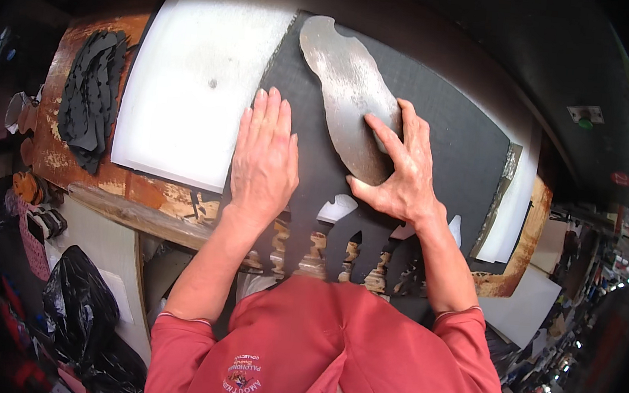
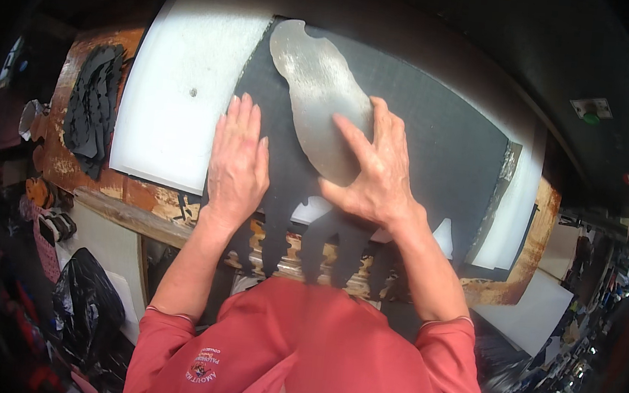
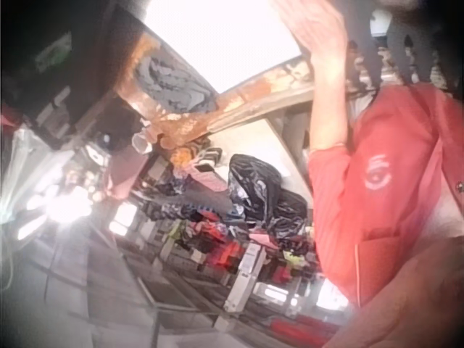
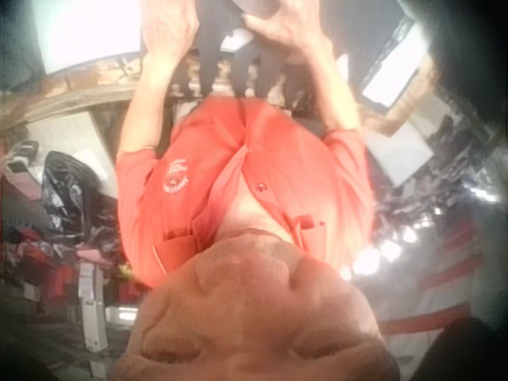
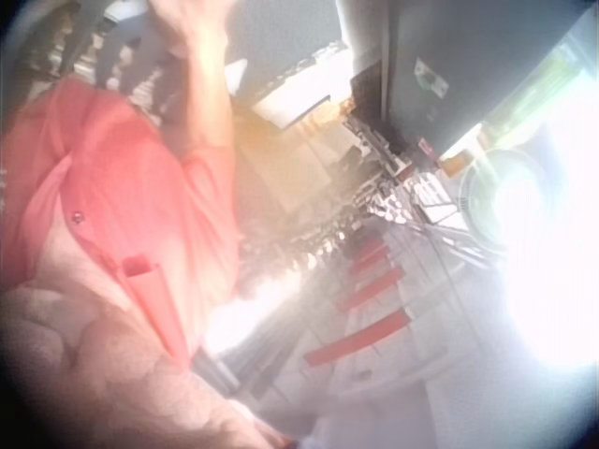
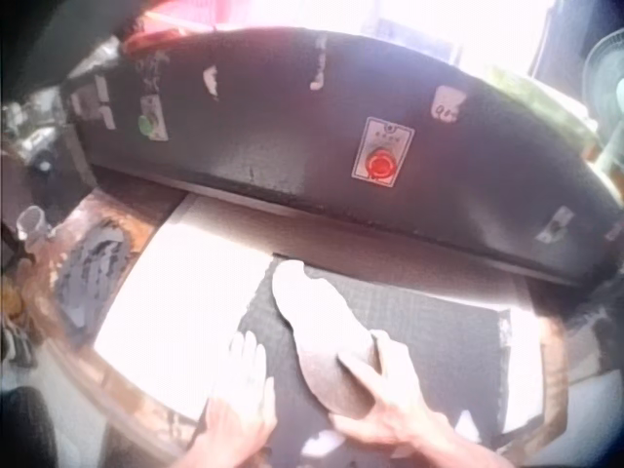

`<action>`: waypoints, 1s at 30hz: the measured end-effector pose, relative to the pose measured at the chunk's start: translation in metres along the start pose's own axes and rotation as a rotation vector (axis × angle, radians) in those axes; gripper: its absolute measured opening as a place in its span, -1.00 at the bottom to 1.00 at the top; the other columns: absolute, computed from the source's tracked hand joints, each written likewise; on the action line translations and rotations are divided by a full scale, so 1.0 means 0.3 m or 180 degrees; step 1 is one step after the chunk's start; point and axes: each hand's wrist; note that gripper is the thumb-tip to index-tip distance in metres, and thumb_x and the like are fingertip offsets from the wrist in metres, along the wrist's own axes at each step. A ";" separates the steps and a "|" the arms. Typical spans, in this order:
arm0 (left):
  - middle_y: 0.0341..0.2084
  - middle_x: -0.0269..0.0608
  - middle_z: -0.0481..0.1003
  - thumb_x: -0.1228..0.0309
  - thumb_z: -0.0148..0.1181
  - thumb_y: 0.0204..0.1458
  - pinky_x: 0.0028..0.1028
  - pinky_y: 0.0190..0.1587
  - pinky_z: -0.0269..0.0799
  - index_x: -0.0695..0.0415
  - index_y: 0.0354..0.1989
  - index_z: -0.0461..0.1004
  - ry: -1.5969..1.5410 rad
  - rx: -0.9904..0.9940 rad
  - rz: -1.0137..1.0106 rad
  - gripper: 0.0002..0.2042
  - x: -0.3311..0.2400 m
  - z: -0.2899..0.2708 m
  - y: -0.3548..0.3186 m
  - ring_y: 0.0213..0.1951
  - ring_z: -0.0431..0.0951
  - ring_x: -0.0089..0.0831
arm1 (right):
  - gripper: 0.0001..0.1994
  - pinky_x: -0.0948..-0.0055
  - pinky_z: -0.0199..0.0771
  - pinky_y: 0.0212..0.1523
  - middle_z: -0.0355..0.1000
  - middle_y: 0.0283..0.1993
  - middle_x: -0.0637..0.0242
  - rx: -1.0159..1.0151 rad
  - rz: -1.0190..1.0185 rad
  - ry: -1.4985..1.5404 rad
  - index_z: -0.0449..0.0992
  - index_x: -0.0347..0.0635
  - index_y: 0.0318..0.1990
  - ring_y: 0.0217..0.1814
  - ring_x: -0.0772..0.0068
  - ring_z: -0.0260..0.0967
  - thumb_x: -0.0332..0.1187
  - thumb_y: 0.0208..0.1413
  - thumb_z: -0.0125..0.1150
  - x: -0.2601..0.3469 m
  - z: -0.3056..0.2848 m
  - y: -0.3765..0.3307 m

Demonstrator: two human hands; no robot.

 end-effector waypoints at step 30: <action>-0.31 -0.14 0.66 0.65 0.36 0.10 -0.28 -0.25 0.53 0.18 -0.23 0.58 -0.1938 0.0276 0.0368 -0.87 -0.188 -0.105 -0.399 -0.32 0.65 -0.19 | -0.32 0.11 0.63 0.16 0.63 0.08 -0.09 -0.1189 -0.0067 0.0167 0.61 -0.38 0.15 0.11 -0.10 0.61 -0.34 -0.21 0.71 -0.047 -0.008 -0.322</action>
Point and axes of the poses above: each hand's wrist, its own y-axis towards the middle knuckle, its own z-axis out of the palm, x = y × z
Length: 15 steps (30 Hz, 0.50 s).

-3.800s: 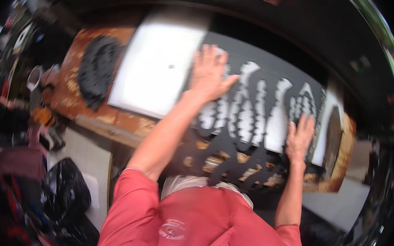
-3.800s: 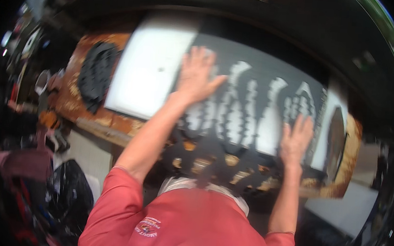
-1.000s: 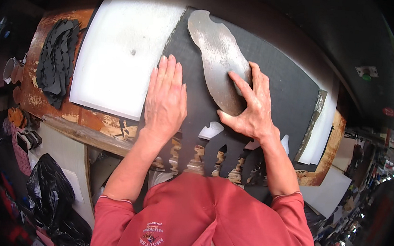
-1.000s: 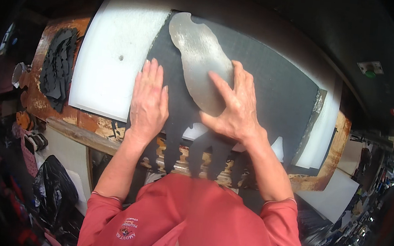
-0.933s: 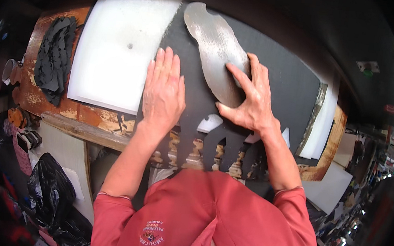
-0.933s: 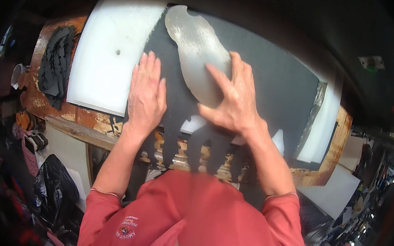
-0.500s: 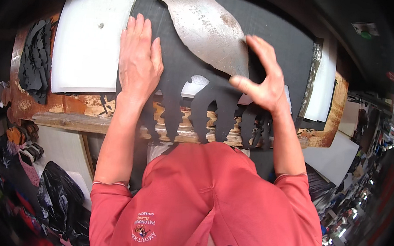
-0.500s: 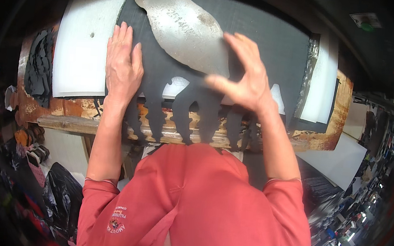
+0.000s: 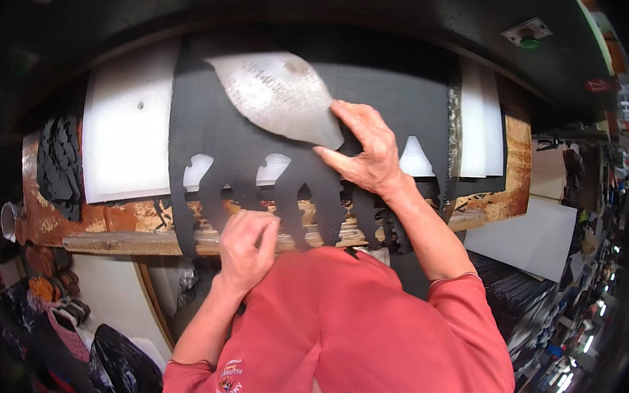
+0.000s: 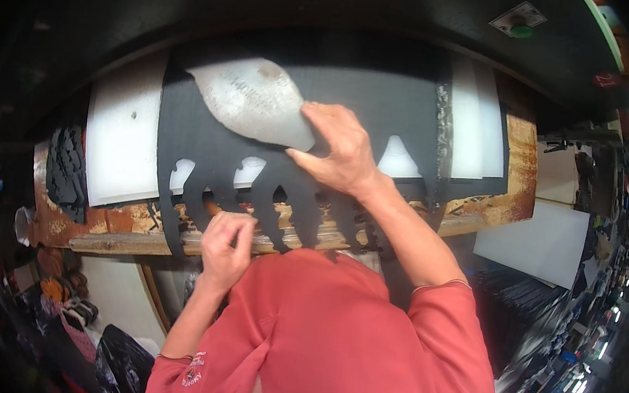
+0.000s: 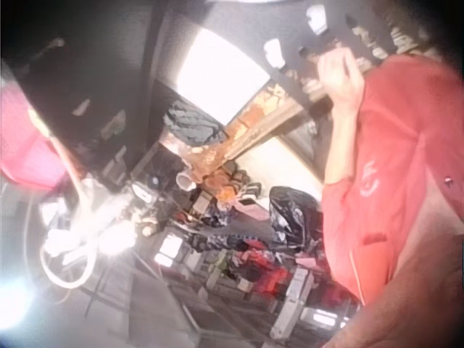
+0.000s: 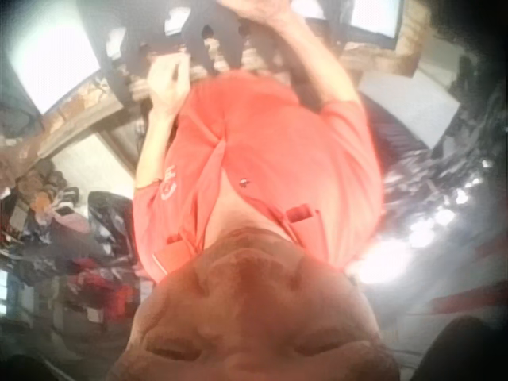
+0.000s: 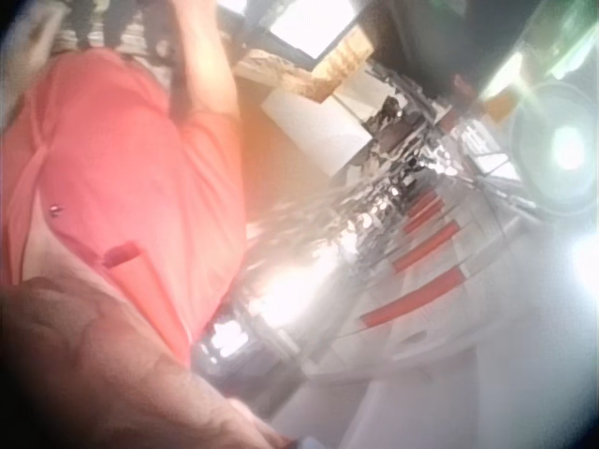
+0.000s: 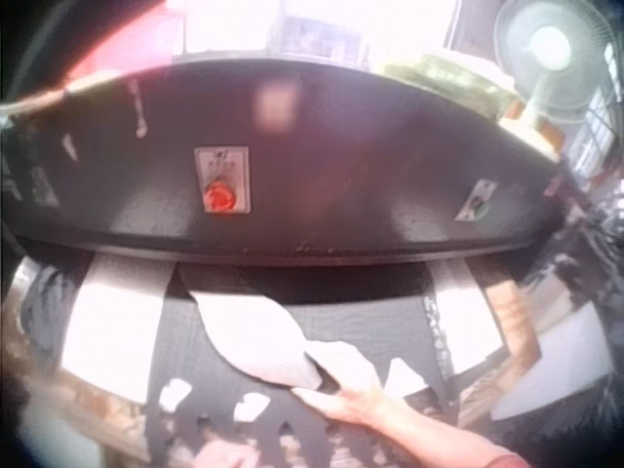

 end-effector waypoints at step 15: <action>-0.50 -0.14 0.52 0.56 0.44 0.08 -0.15 -0.30 0.40 0.16 -0.43 0.47 0.1017 -0.0438 0.0596 -0.80 0.036 0.087 -0.014 -0.42 0.52 -0.06 | -0.97 0.53 0.53 -0.20 0.54 -0.29 0.41 -0.1942 0.0739 0.0385 0.60 -0.24 -0.19 -0.23 0.58 0.50 -0.55 0.30 0.35 -0.022 -0.444 0.014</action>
Point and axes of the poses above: each hand's wrist, its own y-axis towards the middle knuckle, its own z-axis out of the palm, x = y × z
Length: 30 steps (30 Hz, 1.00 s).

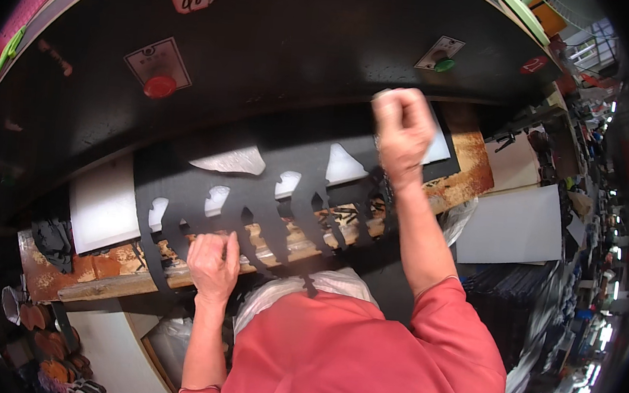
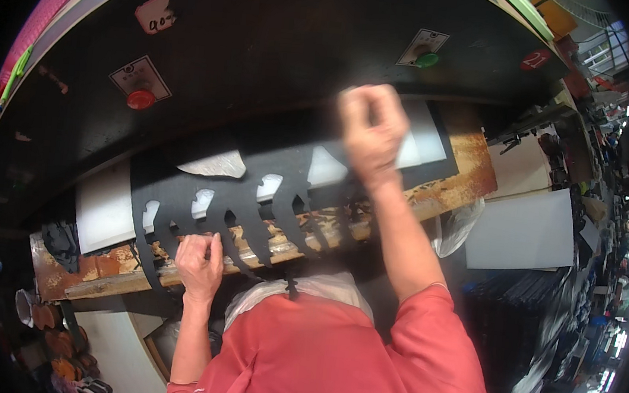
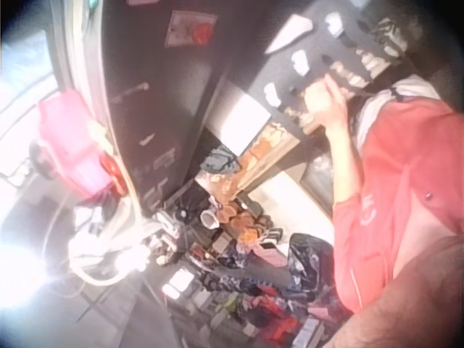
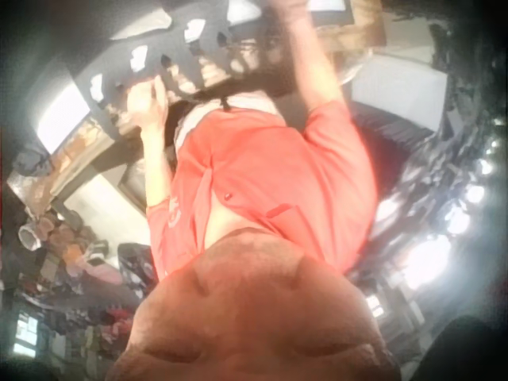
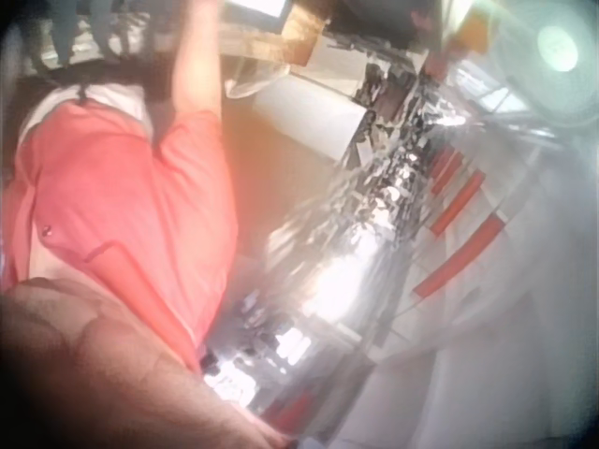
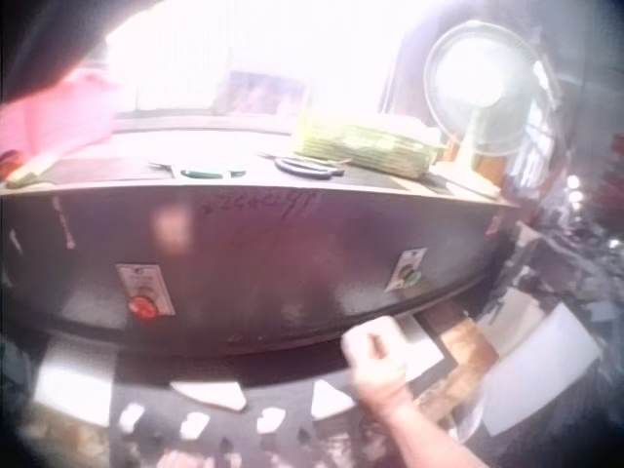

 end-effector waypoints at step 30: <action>-0.43 -0.25 0.55 0.38 0.48 0.06 -0.20 -0.12 0.33 0.12 -0.38 0.67 0.0571 -0.0375 0.0235 -0.88 -0.038 0.018 -0.079 -0.22 0.52 -0.20 | -0.78 0.17 0.41 -0.28 0.44 -0.50 0.31 0.1003 -0.0218 -0.1717 0.60 -0.14 -0.47 -0.37 0.18 0.39 -0.34 0.16 0.51 -0.147 -0.237 -0.497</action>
Point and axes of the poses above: each hand's wrist, its own y-axis towards the middle knuckle, its own z-axis out of the palm, x = y × z
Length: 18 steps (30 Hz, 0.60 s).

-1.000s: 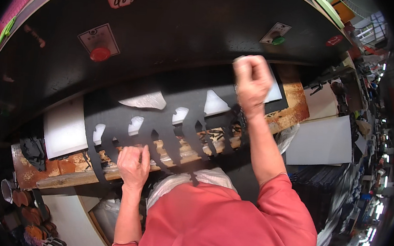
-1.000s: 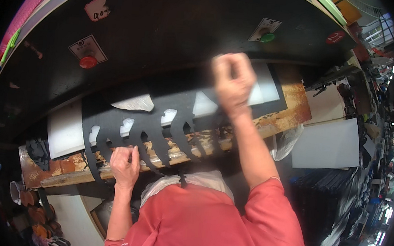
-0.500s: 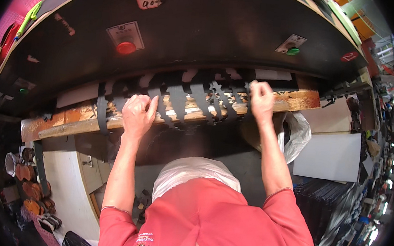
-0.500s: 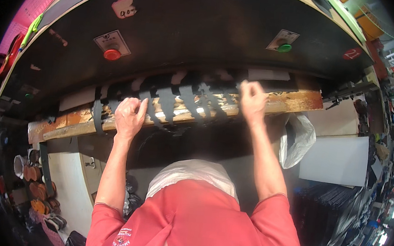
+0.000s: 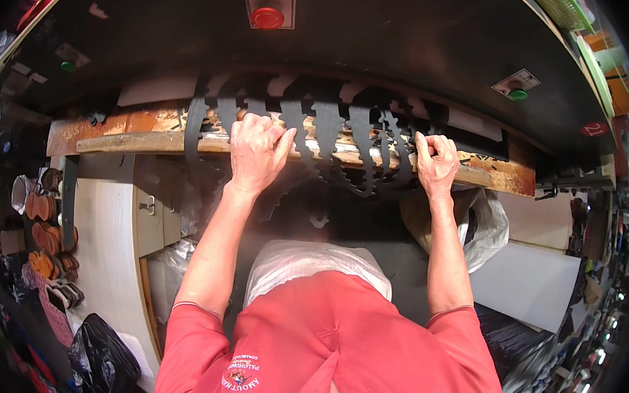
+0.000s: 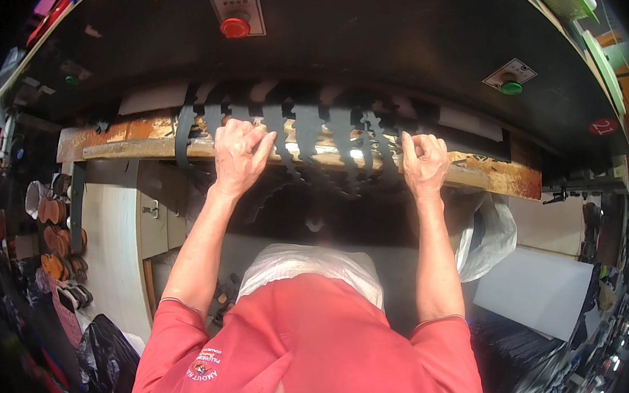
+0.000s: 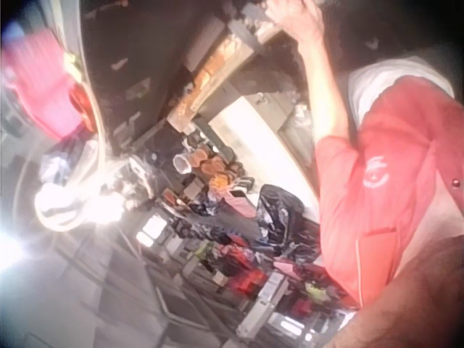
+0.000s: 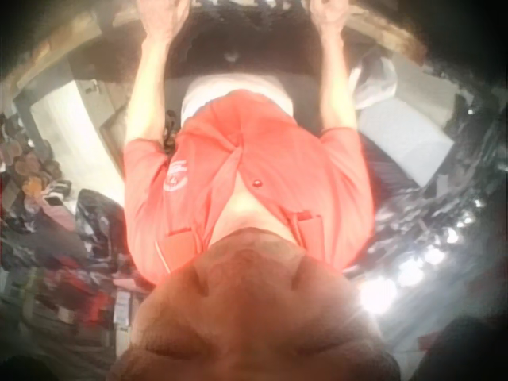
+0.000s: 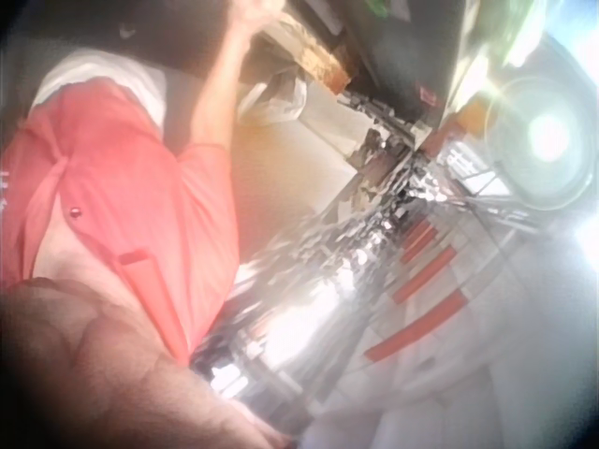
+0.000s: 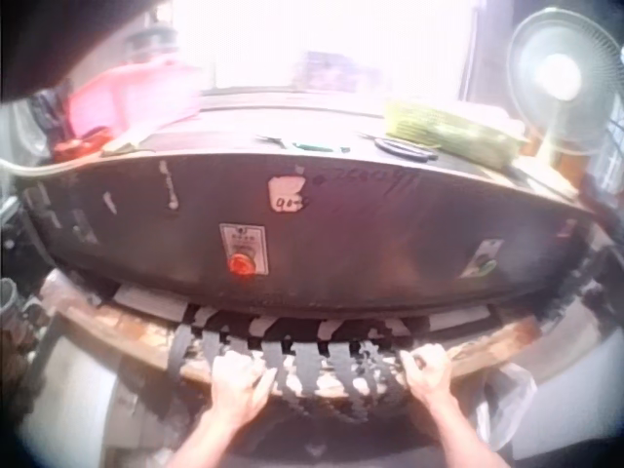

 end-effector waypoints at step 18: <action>-0.44 -0.26 0.51 0.34 0.49 0.02 -0.17 -0.11 0.30 0.10 -0.49 0.61 -0.0446 0.0603 -0.0667 -0.81 -0.008 -0.060 0.029 -0.20 0.47 -0.20 | -0.78 0.39 0.54 0.07 0.61 0.00 0.23 0.0792 0.0365 0.0954 0.69 -0.29 -0.04 0.02 0.39 0.54 -0.38 0.23 0.46 0.250 0.080 0.291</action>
Point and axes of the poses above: each hand's wrist, its own y-axis towards the middle knuckle, its own z-axis out of the palm, x = y × z
